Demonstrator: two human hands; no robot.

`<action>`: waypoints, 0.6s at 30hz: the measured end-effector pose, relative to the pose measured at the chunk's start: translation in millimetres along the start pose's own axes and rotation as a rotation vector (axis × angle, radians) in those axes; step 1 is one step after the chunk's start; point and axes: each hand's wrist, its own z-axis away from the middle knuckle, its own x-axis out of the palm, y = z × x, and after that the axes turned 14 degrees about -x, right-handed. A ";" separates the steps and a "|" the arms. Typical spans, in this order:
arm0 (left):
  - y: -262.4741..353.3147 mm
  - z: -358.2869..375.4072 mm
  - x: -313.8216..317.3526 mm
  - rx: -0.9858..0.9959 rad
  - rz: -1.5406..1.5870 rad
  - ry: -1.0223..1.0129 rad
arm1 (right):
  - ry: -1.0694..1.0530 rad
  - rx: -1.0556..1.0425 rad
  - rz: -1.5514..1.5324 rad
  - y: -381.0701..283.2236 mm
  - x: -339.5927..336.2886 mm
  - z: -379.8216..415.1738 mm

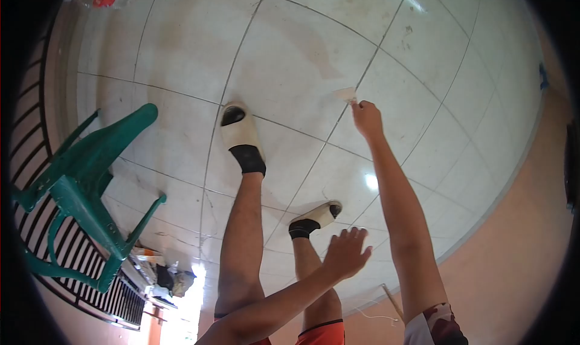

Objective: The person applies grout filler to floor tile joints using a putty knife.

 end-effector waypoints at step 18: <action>-6.8 -5.3 -93.3 -0.098 0.219 0.069 | 0.257 0.002 -0.018 -85.5 24.1 -85.6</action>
